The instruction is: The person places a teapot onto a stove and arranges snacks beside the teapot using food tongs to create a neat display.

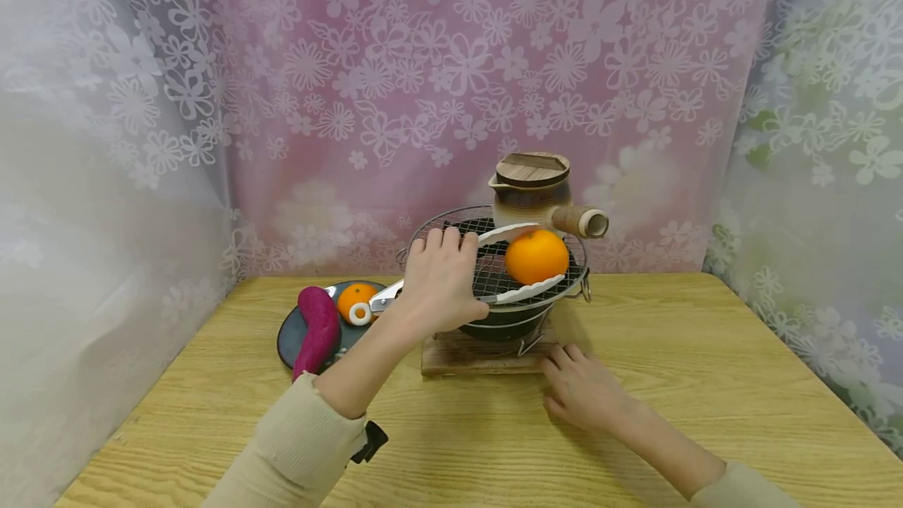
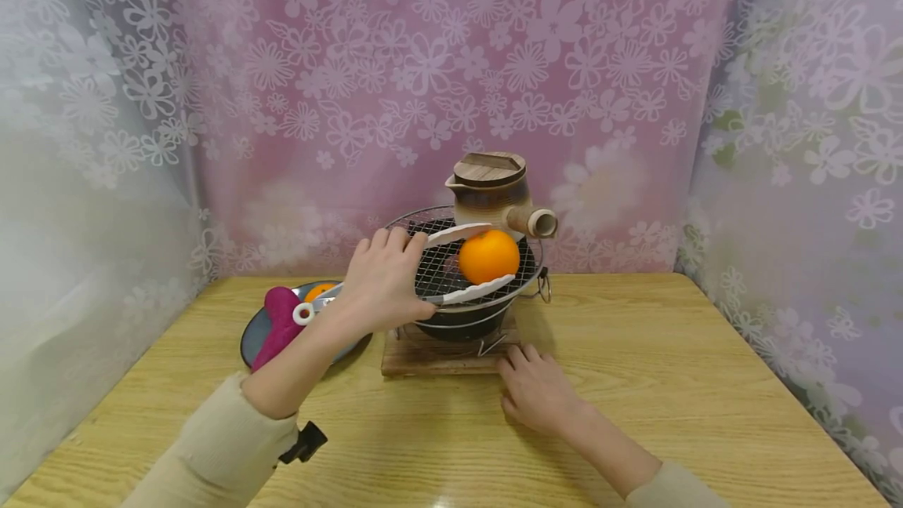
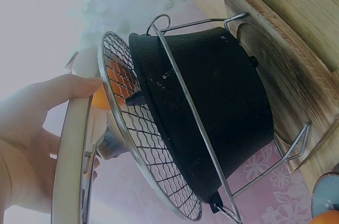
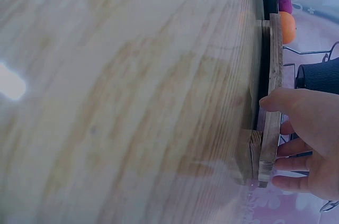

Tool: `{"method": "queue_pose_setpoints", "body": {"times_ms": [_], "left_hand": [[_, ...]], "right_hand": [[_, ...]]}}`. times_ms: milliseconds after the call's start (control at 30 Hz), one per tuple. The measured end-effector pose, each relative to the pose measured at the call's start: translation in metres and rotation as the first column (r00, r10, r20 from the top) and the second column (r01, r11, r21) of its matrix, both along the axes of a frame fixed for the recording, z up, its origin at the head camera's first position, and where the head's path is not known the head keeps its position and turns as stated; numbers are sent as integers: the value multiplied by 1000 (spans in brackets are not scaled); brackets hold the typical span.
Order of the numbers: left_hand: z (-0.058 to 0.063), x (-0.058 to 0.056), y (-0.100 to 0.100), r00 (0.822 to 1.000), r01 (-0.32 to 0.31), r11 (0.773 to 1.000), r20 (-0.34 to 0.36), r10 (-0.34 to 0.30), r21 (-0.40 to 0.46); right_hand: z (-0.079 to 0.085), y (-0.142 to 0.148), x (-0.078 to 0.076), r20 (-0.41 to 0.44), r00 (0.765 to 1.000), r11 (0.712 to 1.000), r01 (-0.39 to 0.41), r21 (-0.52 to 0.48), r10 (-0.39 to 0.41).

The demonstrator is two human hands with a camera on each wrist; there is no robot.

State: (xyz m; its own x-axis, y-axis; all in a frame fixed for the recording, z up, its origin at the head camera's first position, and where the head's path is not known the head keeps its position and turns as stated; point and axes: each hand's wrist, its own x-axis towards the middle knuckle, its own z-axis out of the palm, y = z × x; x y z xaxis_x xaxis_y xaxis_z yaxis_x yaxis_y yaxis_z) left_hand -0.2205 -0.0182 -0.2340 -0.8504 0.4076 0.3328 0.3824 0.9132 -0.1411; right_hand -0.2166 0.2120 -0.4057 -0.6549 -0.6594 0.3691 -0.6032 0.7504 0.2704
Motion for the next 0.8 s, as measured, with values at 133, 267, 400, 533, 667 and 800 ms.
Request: {"method": "queue_pose_setpoints", "body": {"times_ms": [133,267,400,533,667,800], "left_hand": [[0,-1,1,1000,-4,1000,0,4,-3],[0,-2,3,1000,-4,1000,5,4,-5],[1,-3,4,1000,-12,1000,21,13,-12],[2,-2,5,999,-18,1000,32,18,-22],[3,-1,5,999,-21,999,34,22,-26],[3,-1,5,999,-26,999,40,26,-23]], "right_hand": [[0,0,-1,-7,1000,1000,-18,-2,18],[-1,0,-2,-24,999,999,-33,-8,33],[-1,0,-2,-21,999,1000,-26,-3,26],[-1,0,-2,-19,1000,1000,-15,6,16],[-1,0,-2,-22,1000,1000,-10,8,10],[-1,0,-1,-23,1000,1000,-14,-1,14]]}}
